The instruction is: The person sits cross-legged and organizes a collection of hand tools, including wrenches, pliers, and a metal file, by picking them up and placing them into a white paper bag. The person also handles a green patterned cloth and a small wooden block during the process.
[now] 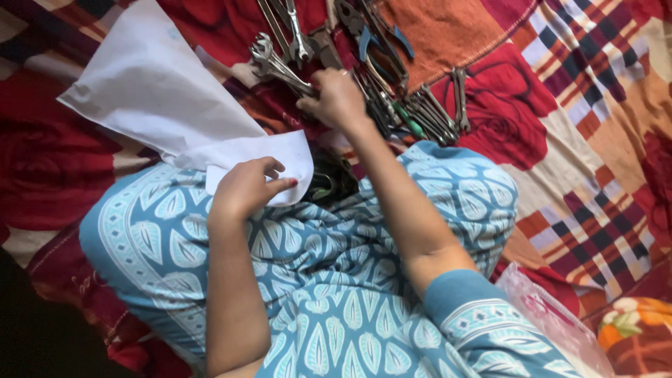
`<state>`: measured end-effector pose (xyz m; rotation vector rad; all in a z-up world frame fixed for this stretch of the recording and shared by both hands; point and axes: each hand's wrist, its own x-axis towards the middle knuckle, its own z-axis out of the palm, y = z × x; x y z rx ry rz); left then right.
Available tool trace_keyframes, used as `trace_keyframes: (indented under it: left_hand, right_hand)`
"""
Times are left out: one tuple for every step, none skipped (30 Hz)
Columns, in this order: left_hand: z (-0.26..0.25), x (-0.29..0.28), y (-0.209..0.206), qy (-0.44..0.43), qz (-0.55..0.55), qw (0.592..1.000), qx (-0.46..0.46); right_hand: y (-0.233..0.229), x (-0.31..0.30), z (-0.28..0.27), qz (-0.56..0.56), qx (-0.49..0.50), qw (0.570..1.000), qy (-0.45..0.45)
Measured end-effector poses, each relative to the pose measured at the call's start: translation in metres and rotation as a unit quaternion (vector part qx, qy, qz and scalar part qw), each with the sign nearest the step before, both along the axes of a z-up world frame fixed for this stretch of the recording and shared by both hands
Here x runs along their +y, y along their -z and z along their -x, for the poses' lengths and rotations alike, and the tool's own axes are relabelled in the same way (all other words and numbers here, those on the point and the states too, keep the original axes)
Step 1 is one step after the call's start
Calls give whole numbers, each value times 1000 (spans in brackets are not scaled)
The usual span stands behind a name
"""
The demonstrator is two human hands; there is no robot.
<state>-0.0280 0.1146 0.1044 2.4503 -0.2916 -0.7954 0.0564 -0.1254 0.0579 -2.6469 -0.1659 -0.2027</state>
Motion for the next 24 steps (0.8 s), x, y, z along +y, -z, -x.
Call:
trace_keyframes:
  left_hand:
    - [-2, -1, 1, -11, 20, 1000, -12]
    - [-4, -1, 0, -21, 39, 999, -25]
    - [-5, -1, -2, -41, 33, 998, -33]
    - [-5, -4, -4, -60, 27, 997, -41]
    - [-7, -8, -6, -78, 22, 995, -50]
    - [-9, -13, -9, -107, 52, 989, -91]
    - [-12, -18, -12, -135, 83, 979, -132]
    - [-14, -22, -14, -162, 114, 965, -172]
    - [-18, -27, -15, -186, 146, 957, -168]
    - [-22, -31, -16, -209, 178, 947, -164]
    - [-25, -35, -17, -232, 212, 936, -160]
    - [-28, -38, -16, -242, 219, 932, -157]
    - [-31, -41, -16, -252, 226, 928, -155]
    - [-33, -43, -15, -263, 233, 924, -152]
    - [-34, -44, -15, -259, 239, 924, -150]
    - [-34, -45, -14, -256, 245, 923, -148]
    - [-33, -45, -14, -252, 250, 923, -145]
    - [-31, -45, -15, -255, 249, 923, -142]
    - [-31, -45, -16, -258, 249, 923, -140]
    - [-30, -44, -17, -261, 248, 923, -138]
    - [-30, -42, -18, -263, 254, 921, -137]
    - [-30, -41, -19, -266, 259, 919, -136]
    - [-29, -41, -19, -268, 265, 916, -133]
    - [-30, -41, -19, -270, 266, 916, -130]
  right_hand:
    - [17, 7, -4, 15, 6, 1000, 14]
    - [33, 13, -9, 31, 11, 999, 27]
    - [48, 18, -13, 36, 26, 998, 45]
    - [62, 23, -16, 41, 41, 996, 62]
    - [73, 27, -22, 47, 54, 994, 81]
    - [83, 31, -28, 61, 54, 993, 84]
    - [92, 34, -32, 76, 54, 992, 88]
    - [98, 37, -36, 92, 54, 990, 93]
    - [104, 38, -39, 94, 59, 989, 96]
    - [107, 40, -41, 96, 64, 988, 98]
    - [109, 41, -41, 100, 68, 988, 101]
    - [108, 42, -42, 93, 58, 989, 102]
    - [106, 43, -41, 86, 47, 990, 103]
    - [101, 44, -40, 79, 36, 991, 104]
    - [94, 45, -40, 86, 42, 990, 102]
    - [86, 45, -40, 93, 48, 989, 100]
    - [76, 46, -38, 98, 55, 989, 99]
    - [66, 46, -36, 107, 78, 986, 100]
    - [55, 45, -36, 116, 98, 983, 102]
    - [44, 43, -38, 125, 119, 980, 104]
    - [35, 40, -40, 109, 114, 983, 95]
    - [27, 36, -45, 93, 110, 986, 87]
    - [23, 33, -48, 79, 106, 988, 80]
    - [22, 30, -56, 53, 29, 994, 96]
